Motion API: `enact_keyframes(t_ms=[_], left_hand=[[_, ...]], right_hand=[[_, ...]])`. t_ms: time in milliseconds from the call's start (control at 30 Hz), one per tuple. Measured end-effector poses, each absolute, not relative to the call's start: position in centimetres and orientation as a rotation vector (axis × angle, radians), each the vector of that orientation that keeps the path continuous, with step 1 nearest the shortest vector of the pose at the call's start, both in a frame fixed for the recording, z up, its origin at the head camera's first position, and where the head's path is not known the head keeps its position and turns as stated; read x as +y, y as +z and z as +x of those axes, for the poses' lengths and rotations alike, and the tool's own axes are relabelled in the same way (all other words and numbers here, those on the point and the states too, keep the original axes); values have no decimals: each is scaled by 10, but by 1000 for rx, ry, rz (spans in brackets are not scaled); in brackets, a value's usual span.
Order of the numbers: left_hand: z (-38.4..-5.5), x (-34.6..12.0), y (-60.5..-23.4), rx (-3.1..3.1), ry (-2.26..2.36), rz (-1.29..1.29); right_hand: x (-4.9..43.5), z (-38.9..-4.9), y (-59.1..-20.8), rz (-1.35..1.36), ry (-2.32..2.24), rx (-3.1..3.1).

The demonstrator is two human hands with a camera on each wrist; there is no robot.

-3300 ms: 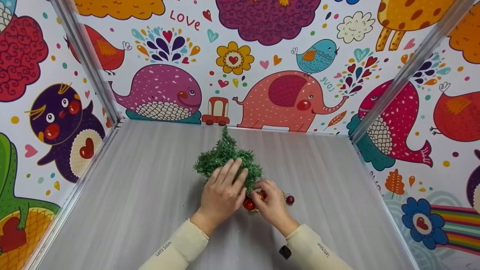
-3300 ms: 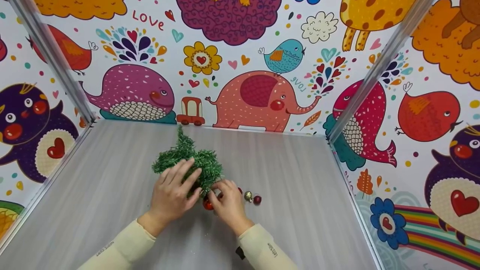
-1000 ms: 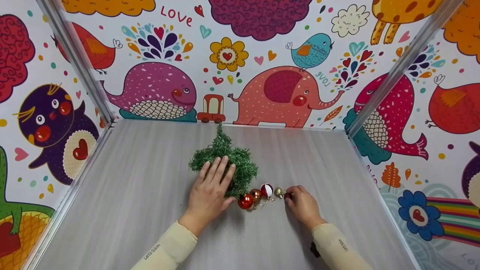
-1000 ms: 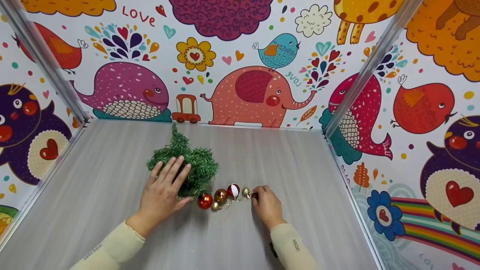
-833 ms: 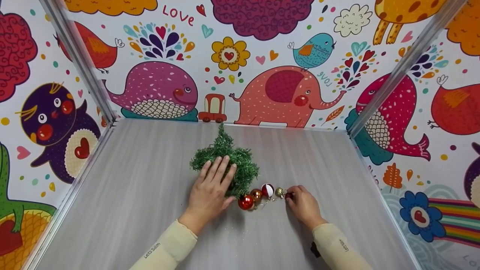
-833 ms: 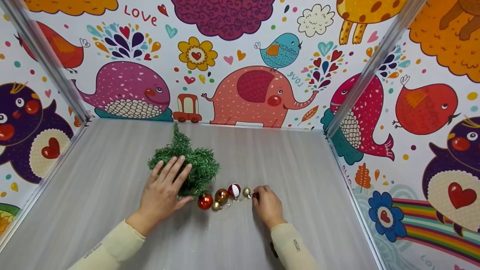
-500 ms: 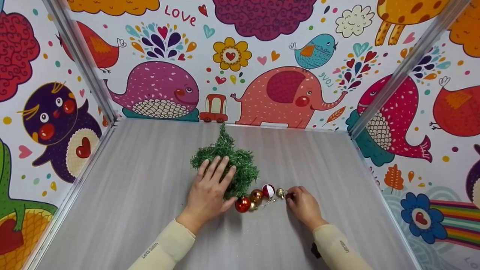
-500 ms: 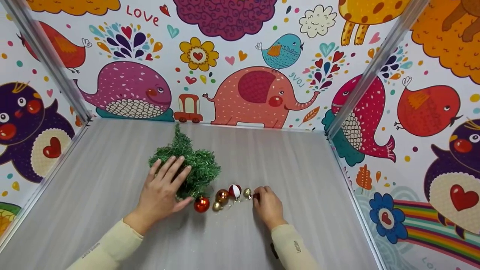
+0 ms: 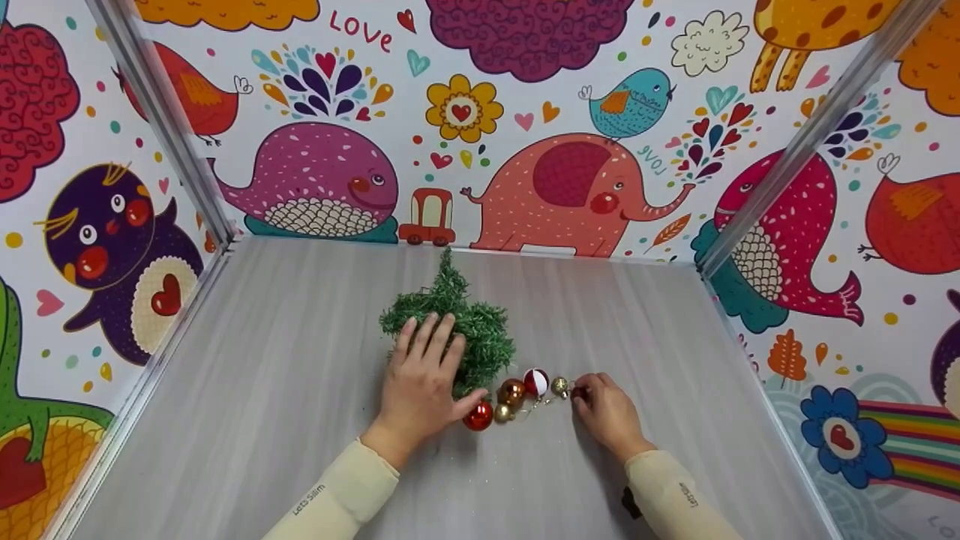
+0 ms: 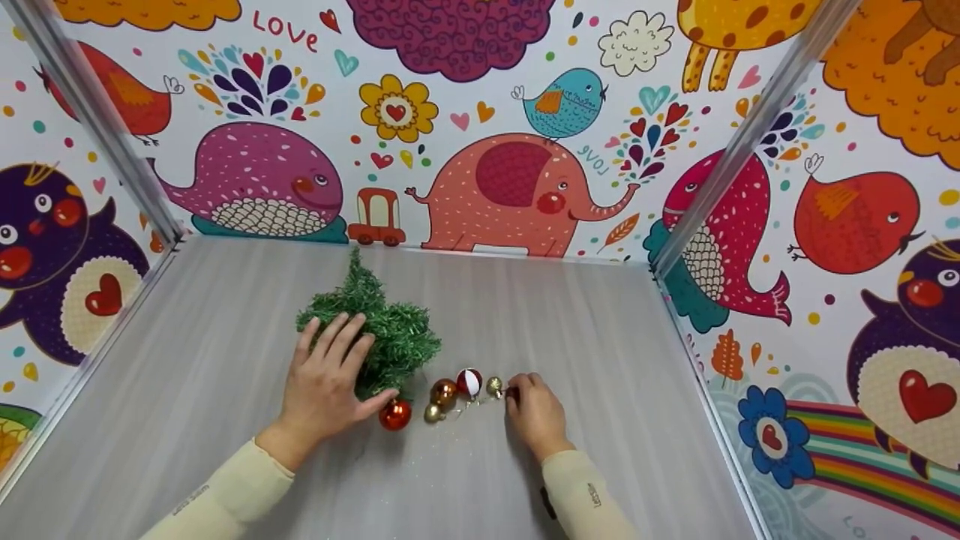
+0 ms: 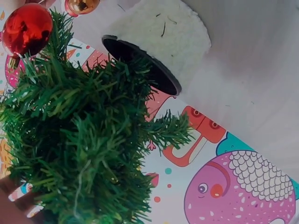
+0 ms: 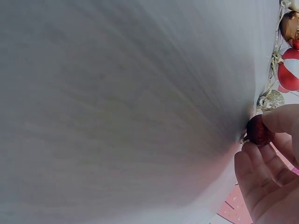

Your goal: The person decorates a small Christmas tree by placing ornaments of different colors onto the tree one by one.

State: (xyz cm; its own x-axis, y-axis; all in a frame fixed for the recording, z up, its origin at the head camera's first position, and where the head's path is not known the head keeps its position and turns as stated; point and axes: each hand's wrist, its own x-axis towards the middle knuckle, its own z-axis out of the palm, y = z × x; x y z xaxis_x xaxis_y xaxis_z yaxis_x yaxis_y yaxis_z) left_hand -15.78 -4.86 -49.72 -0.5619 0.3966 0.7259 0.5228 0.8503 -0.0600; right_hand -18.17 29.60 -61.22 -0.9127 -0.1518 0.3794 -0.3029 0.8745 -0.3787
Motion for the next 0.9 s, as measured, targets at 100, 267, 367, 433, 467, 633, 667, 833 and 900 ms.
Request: enact_keyframes(t_ms=[100, 267, 367, 433, 467, 633, 667, 833, 900], left_hand=[[-158, -48, -496, -2240, -201, -658], [-158, -48, -495, -2279, -143, -660], [-158, -48, -494, -2290, -133, -666], [-157, -49, -493, -2298, -140, -674], [-157, -49, -492, -2305, -144, -680], [-154, -54, -489, -2335, -152, -708], [-153, -55, -488, -2338, -159, -715], [-151, -65, -483, -2366, -184, -749], [-150, -70, -482, -2381, -180, -759]], right_hand=[[296, -182, -612, 352, 627, -2692], [296, -183, -613, 355, 634, -2695], [296, -183, -613, 348, 641, -2699], [296, -183, -613, 341, 650, -2700], [296, -182, -613, 338, 654, -2701], [296, -180, -614, 342, 661, -2704], [296, -180, -613, 346, 659, -2703], [296, -182, -612, 349, 648, -2712], [296, -184, -611, 351, 645, -2719]])
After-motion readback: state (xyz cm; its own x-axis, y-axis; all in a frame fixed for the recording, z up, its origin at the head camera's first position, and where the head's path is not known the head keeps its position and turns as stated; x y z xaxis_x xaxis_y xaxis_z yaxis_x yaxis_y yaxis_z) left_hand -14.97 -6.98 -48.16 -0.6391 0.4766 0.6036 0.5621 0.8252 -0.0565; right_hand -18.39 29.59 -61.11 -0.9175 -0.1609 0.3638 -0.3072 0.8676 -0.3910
